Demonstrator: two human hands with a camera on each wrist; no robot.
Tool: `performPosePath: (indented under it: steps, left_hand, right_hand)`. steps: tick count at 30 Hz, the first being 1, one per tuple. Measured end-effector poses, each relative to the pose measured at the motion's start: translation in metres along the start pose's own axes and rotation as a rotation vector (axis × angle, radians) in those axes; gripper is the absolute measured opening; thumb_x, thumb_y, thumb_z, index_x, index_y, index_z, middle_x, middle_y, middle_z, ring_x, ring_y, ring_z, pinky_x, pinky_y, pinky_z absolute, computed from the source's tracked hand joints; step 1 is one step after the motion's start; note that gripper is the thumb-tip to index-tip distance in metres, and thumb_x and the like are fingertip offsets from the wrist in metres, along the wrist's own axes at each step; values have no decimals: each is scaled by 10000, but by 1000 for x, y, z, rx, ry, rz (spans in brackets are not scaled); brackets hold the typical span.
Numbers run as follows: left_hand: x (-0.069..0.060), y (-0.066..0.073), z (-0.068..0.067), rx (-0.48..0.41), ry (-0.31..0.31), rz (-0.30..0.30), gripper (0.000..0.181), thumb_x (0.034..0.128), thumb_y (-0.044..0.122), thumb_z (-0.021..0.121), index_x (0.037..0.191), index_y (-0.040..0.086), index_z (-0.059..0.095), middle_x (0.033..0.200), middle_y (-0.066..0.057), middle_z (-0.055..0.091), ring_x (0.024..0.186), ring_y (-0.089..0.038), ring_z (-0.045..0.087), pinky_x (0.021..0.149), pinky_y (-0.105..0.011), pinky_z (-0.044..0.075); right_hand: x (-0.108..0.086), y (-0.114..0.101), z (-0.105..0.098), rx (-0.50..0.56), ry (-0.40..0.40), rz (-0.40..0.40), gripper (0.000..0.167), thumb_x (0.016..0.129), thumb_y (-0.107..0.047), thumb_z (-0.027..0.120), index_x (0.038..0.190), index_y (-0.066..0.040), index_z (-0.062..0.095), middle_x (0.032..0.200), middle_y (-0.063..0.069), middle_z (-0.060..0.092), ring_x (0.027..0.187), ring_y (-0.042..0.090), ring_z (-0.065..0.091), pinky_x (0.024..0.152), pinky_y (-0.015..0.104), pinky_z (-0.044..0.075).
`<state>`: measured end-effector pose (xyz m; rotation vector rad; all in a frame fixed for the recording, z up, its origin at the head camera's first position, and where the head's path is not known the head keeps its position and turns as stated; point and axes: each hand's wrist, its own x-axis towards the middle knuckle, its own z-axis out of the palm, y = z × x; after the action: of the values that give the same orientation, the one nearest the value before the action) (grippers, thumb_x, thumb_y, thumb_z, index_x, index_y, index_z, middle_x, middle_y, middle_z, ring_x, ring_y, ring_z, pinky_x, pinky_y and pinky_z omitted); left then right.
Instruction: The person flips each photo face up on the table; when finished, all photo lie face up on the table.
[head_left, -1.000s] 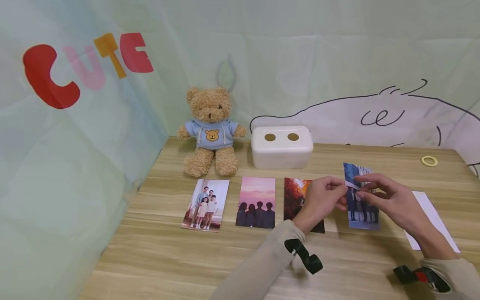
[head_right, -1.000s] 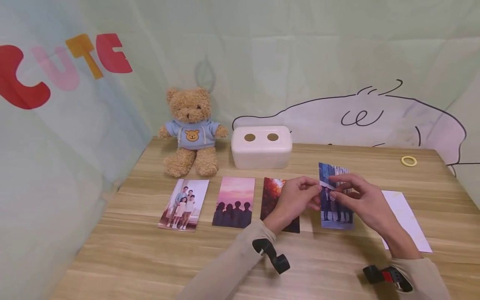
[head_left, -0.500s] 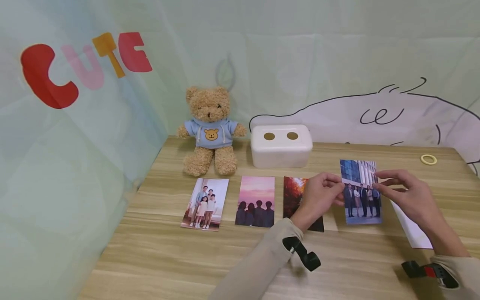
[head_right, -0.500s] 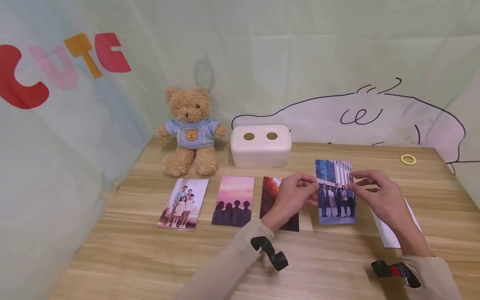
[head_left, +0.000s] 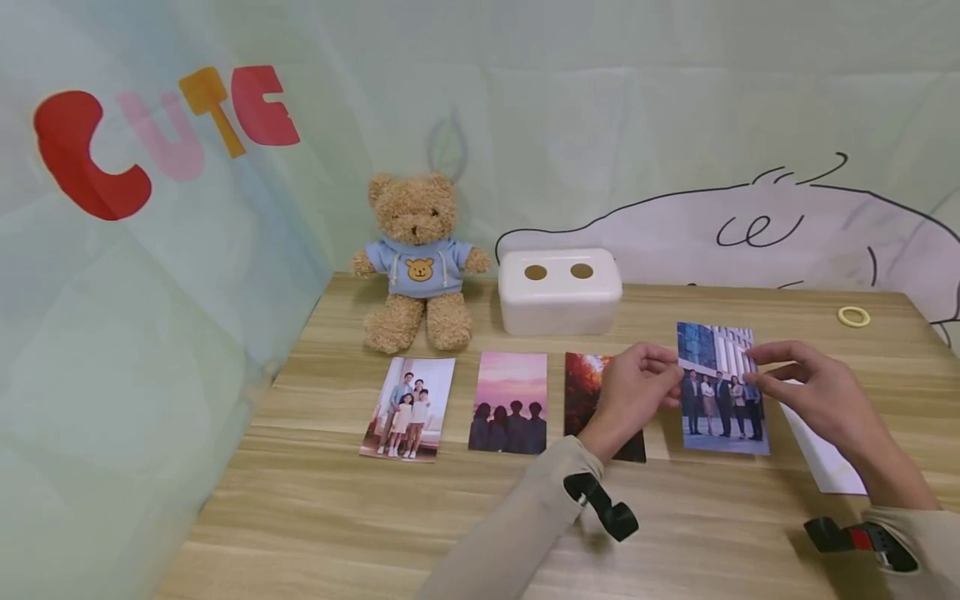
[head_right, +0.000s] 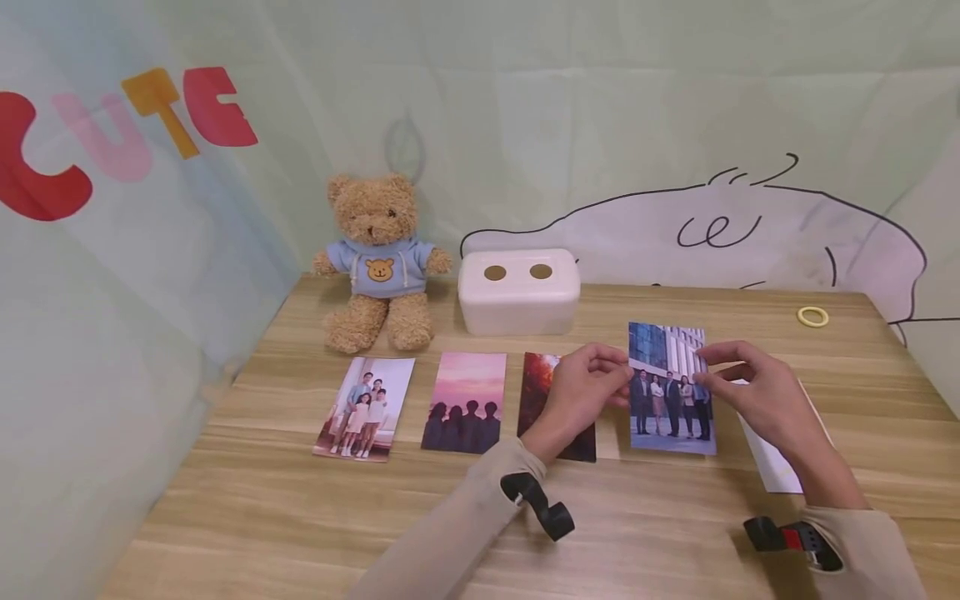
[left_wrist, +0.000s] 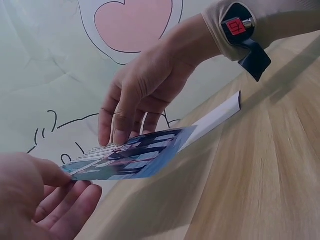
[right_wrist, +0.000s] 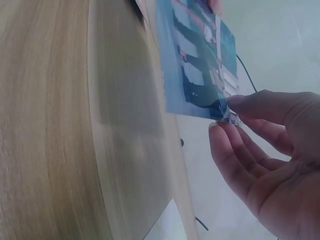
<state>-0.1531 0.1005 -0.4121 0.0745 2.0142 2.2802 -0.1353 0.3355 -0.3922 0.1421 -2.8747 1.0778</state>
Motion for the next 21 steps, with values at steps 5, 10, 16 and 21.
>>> performPosePath:
  steps: [5,10,16,21]
  left_hand:
    - [0,-1,-1,38,18,7,181,905,-92,773,1020,42,733,803,-9,708,595,-96,665,591,-312,618]
    - [0,-4,-2,77,21,36,203,888,-109,782,1017,37,725,782,48,682,595,-131,676,586,-313,618]
    - [1,-6,-3,166,16,17,151,882,-82,811,968,32,762,757,74,667,582,-82,654,553,-215,572]
    - [2,-9,-4,315,-5,12,122,872,-34,849,945,53,804,745,73,693,569,-15,618,566,-180,551]
  right_hand:
    - [0,1,1,-14,-6,4,409,1020,-230,752,1344,-1,649,1269,267,665,988,64,630,707,135,441]
    - [0,2,2,-14,-32,17,424,1030,-230,737,1359,17,634,1270,285,654,1092,433,640,709,142,441]
    - [2,2,4,-19,-56,20,411,1015,-214,756,1326,32,645,1251,303,662,1081,461,650,696,144,466]
    - [4,4,7,-33,-98,49,412,1010,-206,762,1319,40,646,1258,312,654,1095,480,640,726,214,507]
